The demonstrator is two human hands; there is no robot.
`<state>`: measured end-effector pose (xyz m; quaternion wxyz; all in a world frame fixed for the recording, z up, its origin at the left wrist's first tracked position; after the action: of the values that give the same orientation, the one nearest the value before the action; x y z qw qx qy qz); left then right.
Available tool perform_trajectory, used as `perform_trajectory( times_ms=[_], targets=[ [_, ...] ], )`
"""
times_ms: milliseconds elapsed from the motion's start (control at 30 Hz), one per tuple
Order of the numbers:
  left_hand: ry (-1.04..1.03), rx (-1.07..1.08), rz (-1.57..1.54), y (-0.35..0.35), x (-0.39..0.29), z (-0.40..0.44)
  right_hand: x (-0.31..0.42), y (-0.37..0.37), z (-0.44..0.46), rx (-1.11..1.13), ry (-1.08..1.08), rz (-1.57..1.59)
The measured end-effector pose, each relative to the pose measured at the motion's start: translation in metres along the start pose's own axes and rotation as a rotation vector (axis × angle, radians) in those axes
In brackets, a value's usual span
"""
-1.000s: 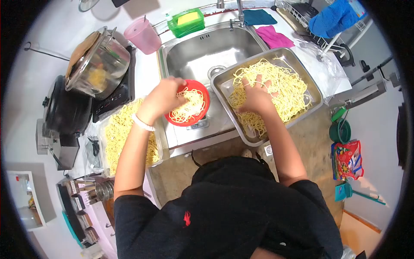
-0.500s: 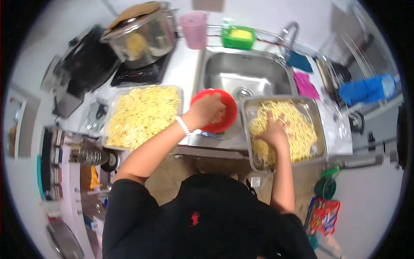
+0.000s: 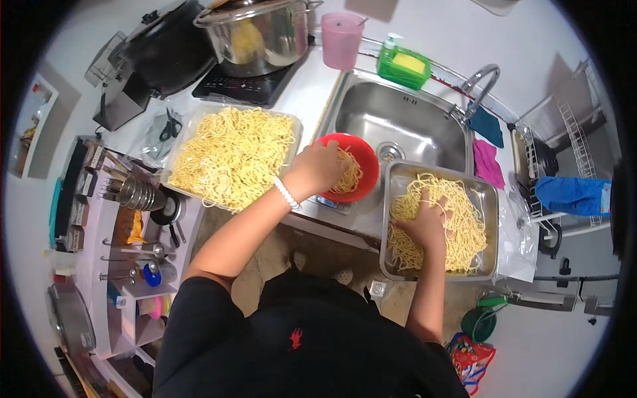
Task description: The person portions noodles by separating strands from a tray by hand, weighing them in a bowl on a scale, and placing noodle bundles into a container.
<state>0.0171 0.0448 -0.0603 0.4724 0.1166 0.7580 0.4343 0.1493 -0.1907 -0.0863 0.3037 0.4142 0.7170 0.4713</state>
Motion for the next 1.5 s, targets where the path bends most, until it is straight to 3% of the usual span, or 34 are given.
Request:
perform_trajectory(
  times_ms=[100, 233, 333, 433, 467, 567, 733, 833, 867, 967, 1267, 1433, 1500],
  targets=[
    [-0.059, -0.158, 0.181, -0.021, -0.015, -0.012, -0.001, -0.002, 0.0, -0.031, 0.013, 0.005],
    [-0.043, -0.114, 0.296, -0.038, -0.018, -0.007, -0.001, 0.0, -0.001, 0.01, -0.009, 0.011],
    [-0.078, -0.049, 0.121, -0.045, -0.015, 0.0, -0.007, 0.012, -0.012, 0.015, 0.044, 0.029],
    [-0.213, -0.121, 0.169, -0.062, -0.004, 0.008, -0.037, 0.013, -0.002, -0.011, 0.354, 0.142],
    [-0.207, -0.123, 0.117, -0.063, -0.001, 0.01, -0.044, 0.029, -0.009, -0.059, 0.486, 0.207],
    [-0.197, -0.123, -0.035, -0.05, -0.005, 0.009, -0.056, 0.068, -0.023, 0.241, 0.42, 0.327],
    [-0.229, -0.012, -0.362, -0.012, -0.013, 0.005, -0.083, 0.069, -0.024, 0.297, 0.358, 0.602],
    [-0.103, 0.131, -0.905, 0.018, -0.016, -0.002, -0.083, 0.063, -0.026, 0.312, 0.329, 0.708],
    [-0.153, 0.139, -0.988, 0.035, -0.02, -0.009, -0.083, 0.06, -0.028, 0.316, 0.32, 0.736],
    [-0.226, 0.123, -1.022, 0.091, -0.026, -0.032, -0.082, 0.05, -0.035, 0.316, 0.272, 0.786],
    [-0.214, 0.103, -0.811, 0.23, 0.094, -0.064, -0.041, 0.019, -0.087, 0.189, 0.173, 0.942],
    [-0.139, 0.296, -0.522, 0.222, 0.187, -0.055, 0.022, 0.001, -0.107, 0.17, 0.18, 1.018],
    [-0.199, 0.31, -0.276, 0.208, 0.205, -0.048, 0.047, -0.005, -0.113, 0.156, 0.18, 1.052]
  ],
)
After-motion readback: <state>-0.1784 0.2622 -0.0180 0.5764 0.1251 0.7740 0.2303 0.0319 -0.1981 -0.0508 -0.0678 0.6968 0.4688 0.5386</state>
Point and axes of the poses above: each hand's wrist, its own z-axis towards the middle knuckle, its own y-axis out of the back of the hand, x = y × z, the point moved 3 cm from there along z, towards the middle knuckle, and after that the axes turned 11 degrees about -z, right-handed, at the moved point
